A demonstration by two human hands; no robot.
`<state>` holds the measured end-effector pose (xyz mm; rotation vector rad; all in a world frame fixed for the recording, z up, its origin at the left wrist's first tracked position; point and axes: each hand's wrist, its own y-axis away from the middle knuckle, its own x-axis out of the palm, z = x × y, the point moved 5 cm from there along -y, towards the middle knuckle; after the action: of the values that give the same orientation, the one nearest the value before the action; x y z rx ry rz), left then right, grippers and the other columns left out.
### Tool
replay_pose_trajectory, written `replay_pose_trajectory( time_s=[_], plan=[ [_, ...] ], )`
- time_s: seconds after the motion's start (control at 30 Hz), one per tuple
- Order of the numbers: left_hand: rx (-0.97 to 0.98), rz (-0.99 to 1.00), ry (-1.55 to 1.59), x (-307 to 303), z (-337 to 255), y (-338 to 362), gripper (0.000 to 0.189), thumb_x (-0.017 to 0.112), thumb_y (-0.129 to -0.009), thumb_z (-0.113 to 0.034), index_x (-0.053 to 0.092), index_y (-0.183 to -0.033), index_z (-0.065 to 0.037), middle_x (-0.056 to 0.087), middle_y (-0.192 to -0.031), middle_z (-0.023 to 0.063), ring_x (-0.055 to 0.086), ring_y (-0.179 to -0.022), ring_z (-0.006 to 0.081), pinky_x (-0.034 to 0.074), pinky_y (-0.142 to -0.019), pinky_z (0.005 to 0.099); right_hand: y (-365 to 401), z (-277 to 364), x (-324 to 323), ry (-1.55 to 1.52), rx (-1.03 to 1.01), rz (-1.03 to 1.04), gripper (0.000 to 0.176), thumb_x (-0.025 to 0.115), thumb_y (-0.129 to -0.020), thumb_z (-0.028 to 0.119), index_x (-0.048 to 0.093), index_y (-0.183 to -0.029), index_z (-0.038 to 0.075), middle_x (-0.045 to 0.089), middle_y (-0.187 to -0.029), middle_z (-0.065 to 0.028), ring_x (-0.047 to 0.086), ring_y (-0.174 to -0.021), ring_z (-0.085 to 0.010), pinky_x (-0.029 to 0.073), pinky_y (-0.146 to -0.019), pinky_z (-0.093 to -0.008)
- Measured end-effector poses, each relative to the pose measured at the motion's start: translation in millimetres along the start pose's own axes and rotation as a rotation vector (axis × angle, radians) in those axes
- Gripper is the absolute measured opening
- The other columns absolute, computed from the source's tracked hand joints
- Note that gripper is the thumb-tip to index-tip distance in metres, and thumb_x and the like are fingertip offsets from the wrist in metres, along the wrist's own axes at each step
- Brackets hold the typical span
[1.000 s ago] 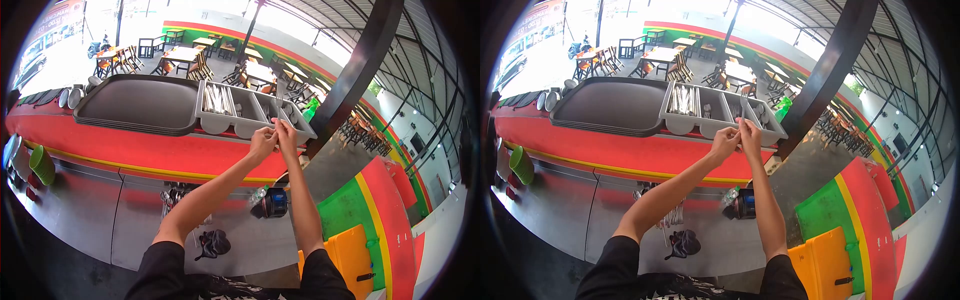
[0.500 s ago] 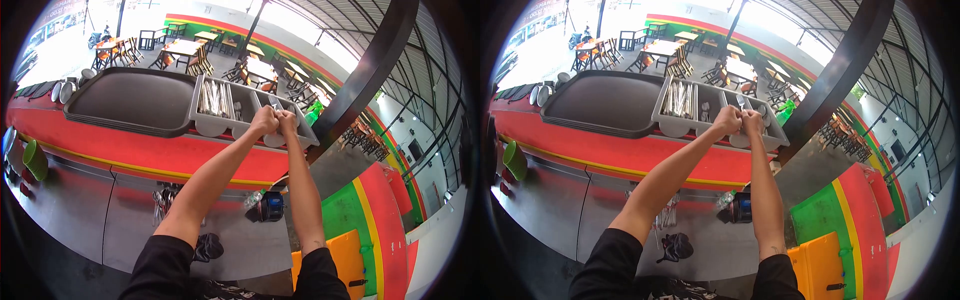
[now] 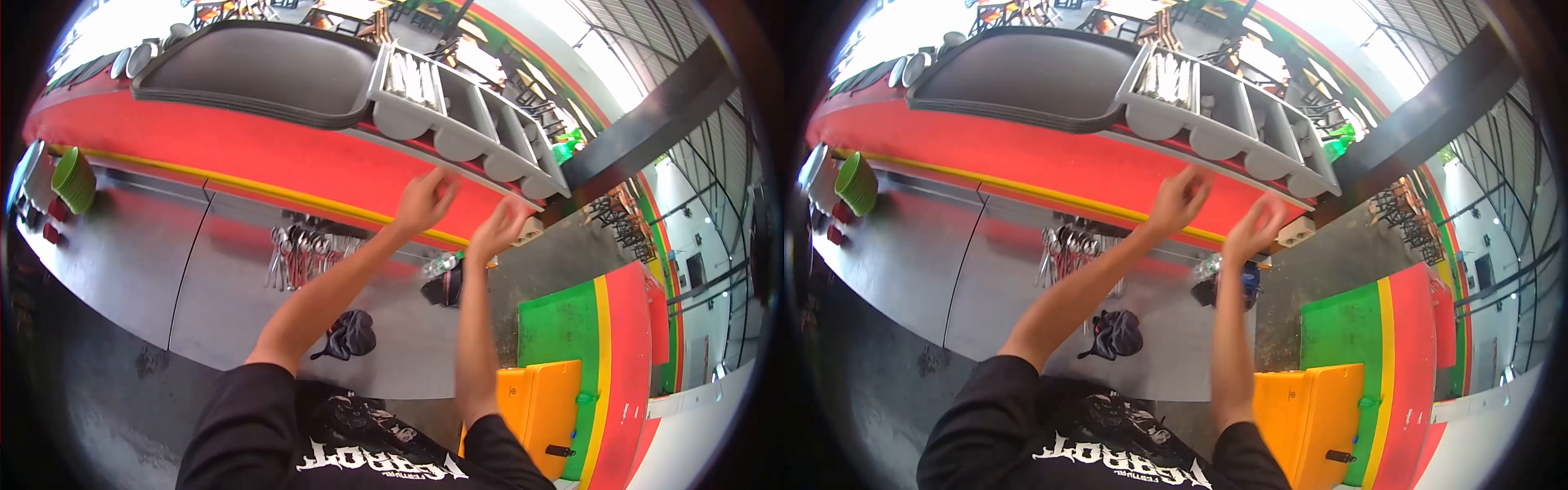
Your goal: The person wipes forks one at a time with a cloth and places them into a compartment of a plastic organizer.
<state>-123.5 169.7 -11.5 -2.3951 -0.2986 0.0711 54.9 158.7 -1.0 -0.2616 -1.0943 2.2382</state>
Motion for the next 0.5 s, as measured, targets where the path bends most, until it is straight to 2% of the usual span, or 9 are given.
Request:
replay_pose_trajectory(
  time_s=[0.03, 0.07, 0.1, 0.13, 0.17, 0.23, 0.3, 0.4, 0.5],
  plan=[
    [-0.078, 0.026, -0.089, -13.2, 36.1, 37.6, 0.024, 0.067, -0.087, -0.007, 0.063, -0.11, -0.006, 0.063, -0.073, 0.0086, 0.058, -0.053, 0.0132, 0.044, -0.051, 0.0284, 59.2, -14.0, -11.0, 0.041, 0.069, 0.048, 0.033, 0.058, -0.099, 0.018, 0.054, -0.123, -0.004, 0.061, -0.12, -0.0158, 0.059, -0.11, -0.0235, 0.045, -0.098, -0.036],
    [-0.313, 0.02, -0.117, -28.0, 77.6, 80.6, 0.022, 0.066, -0.088, -0.013, 0.064, -0.108, -0.007, 0.07, -0.085, 0.0136, 0.069, -0.069, 0.0274, 0.052, -0.061, 0.0375, 131.2, -33.1, -20.3, 0.004, 0.245, 0.246, 0.032, 0.058, -0.099, 0.018, 0.053, -0.122, -0.003, 0.059, -0.122, -0.0164, 0.057, -0.112, -0.0236, 0.044, -0.099, -0.0367],
    [-0.402, -0.017, -0.266, -45.6, 120.2, 124.6, 0.021, 0.065, -0.088, -0.014, 0.062, -0.107, -0.005, 0.07, -0.088, 0.0144, 0.071, -0.08, 0.0301, 0.054, -0.067, 0.0392, 197.3, -15.9, -21.4, 0.082, 0.041, 0.326, 0.026, 0.059, -0.098, 0.022, 0.055, -0.107, -0.003, 0.062, -0.11, -0.0156, 0.058, -0.106, -0.0287, 0.042, -0.096, -0.043],
    [-0.429, -0.134, -0.245, -63.0, 157.2, 170.8, 0.022, 0.066, -0.088, -0.017, 0.062, -0.106, -0.006, 0.069, -0.085, 0.0133, 0.069, -0.08, 0.0333, 0.053, -0.068, 0.0409, 263.2, -10.6, -29.2, 0.136, 0.206, 0.574, 0.031, 0.064, -0.094, 0.027, 0.058, -0.111, 0.002, 0.061, -0.115, -0.0179, 0.056, -0.114, -0.0334, 0.039, -0.102, -0.0471],
    [-0.497, -0.088, -0.369, -83.1, 161.3, 205.5, 0.023, 0.066, -0.088, -0.018, 0.061, -0.108, -0.007, 0.068, -0.088, 0.013, 0.068, -0.081, 0.0344, 0.053, -0.069, 0.0425, 318.4, -6.0, -35.7, 0.14, 0.112, 1.028, 0.041, 0.067, -0.088, 0.031, 0.061, -0.122, 0.009, 0.057, -0.13, -0.0164, 0.049, -0.128, -0.0369, 0.033, -0.109, -0.051],
    [-0.607, -0.022, -0.564, -104.4, 162.2, 263.6, 0.027, 0.067, -0.088, -0.019, 0.059, -0.112, -0.009, 0.066, -0.094, 0.0128, 0.066, -0.084, 0.0358, 0.053, -0.07, 0.0451, 399.0, 16.9, -85.6, 0.419, -0.114, 1.2, 0.047, 0.067, -0.084, 0.031, 0.062, -0.128, 0.016, 0.051, -0.143, -0.0121, 0.04, -0.137, -0.0362, 0.029, -0.113, -0.0534],
    [-0.677, 0.023, -0.71, -123.1, 170.9, 299.0, 0.031, 0.067, -0.087, -0.019, 0.057, -0.115, -0.011, 0.063, -0.1, 0.0129, 0.064, -0.087, 0.0364, 0.052, -0.073, 0.0468, 414.3, 4.2, -100.4, 0.38, -0.011, 1.227, 0.047, 0.066, -0.083, 0.032, 0.063, -0.126, 0.015, 0.048, -0.147, -0.0079, 0.038, -0.14, -0.0335, 0.027, -0.113, -0.0543],
    [-0.693, 0.166, -0.774, -125.7, 170.4, 312.6, 0.034, 0.067, -0.087, -0.019, 0.056, -0.118, -0.011, 0.06, -0.108, 0.0137, 0.063, -0.093, 0.0364, 0.052, -0.077, 0.0473, 409.2, -1.5, -101.8, 0.357, -0.025, 1.233, 0.044, 0.069, -0.08, 0.03, 0.064, -0.121, 0.016, 0.051, -0.143, -0.0076, 0.039, -0.139, -0.0316, 0.028, -0.113, -0.0527],
    [-0.642, 0.152, -0.798, -121.9, 170.3, 308.3, 0.028, 0.068, -0.087, -0.02, 0.058, -0.112, -0.011, 0.061, -0.104, 0.0125, 0.063, -0.093, 0.0363, 0.052, -0.078, 0.0468, 406.0, -0.7, -96.8, 0.381, -0.031, 1.211, 0.041, 0.07, -0.078, 0.028, 0.065, -0.116, 0.016, 0.053, -0.139, -0.0068, 0.041, -0.137, -0.0301, 0.029, -0.113, -0.0515]
  ],
)
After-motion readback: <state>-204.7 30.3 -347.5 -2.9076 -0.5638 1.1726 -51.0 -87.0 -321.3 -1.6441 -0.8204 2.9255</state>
